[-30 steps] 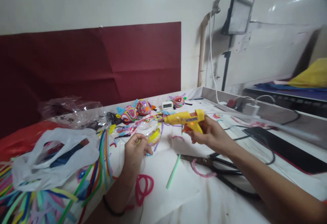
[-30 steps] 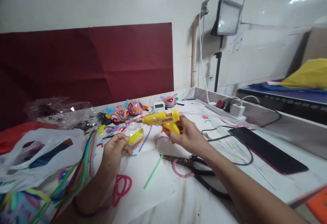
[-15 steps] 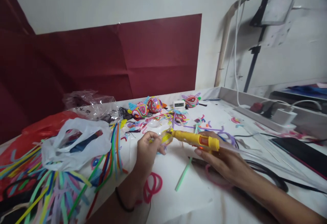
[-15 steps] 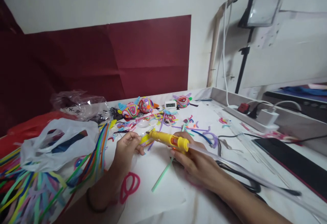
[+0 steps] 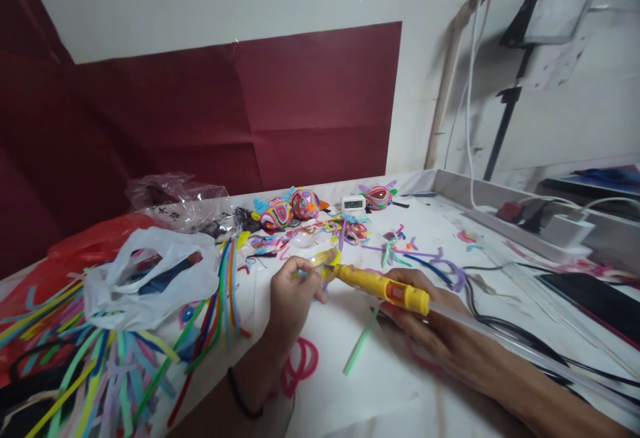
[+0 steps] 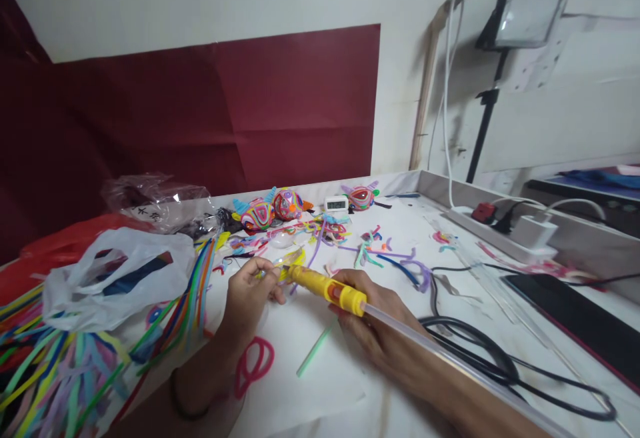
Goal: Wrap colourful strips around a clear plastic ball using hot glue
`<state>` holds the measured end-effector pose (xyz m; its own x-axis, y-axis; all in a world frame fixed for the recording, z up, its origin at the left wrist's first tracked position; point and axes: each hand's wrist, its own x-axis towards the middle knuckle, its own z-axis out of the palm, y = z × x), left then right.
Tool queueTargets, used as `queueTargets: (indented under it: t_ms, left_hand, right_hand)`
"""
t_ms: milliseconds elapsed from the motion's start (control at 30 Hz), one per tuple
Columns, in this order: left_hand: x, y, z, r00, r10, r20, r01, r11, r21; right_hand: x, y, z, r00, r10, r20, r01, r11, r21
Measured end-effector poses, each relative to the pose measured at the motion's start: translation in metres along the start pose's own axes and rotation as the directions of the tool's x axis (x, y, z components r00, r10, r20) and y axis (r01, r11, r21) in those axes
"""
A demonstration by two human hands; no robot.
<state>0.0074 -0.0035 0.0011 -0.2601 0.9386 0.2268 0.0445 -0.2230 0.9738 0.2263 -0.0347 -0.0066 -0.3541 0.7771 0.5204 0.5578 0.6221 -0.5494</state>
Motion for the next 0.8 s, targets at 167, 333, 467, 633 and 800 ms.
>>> queueTargets:
  t_ms: [167, 333, 467, 633, 800]
  left_hand:
    - [-0.0027, 0.0038, -0.0001, 1.000, 0.004, 0.004, -0.004, 1.000, 0.009]
    - [-0.0031, 0.0045, -0.0005, 1.000, 0.012, -0.003, -0.012, 1.000, 0.004]
    - [-0.0020, 0.0001, -0.0025, 0.999, 0.041, 0.018, -0.041, 0.999, 0.034]
    - [-0.0019, -0.0016, -0.0038, 0.998, 0.065, 0.018, -0.066, 0.996, 0.063]
    - [-0.0023, -0.0012, -0.0035, 0.998, 0.058, 0.013, -0.059, 0.996, 0.062]
  right_hand:
    - [-0.0005, -0.0019, -0.0012, 1.000, -0.004, 0.002, 0.004, 0.999, -0.037]
    - [-0.0007, -0.0020, 0.0007, 0.999, 0.032, -0.003, -0.032, 0.999, -0.025]
    - [-0.0005, -0.0032, 0.0011, 1.000, -0.002, -0.013, 0.001, 1.000, -0.021]
    - [-0.0008, -0.0027, 0.0007, 1.000, -0.014, -0.006, 0.014, 0.999, -0.038]
    - [-0.0009, -0.0014, 0.0019, 0.999, 0.002, -0.044, -0.003, 1.000, -0.019]
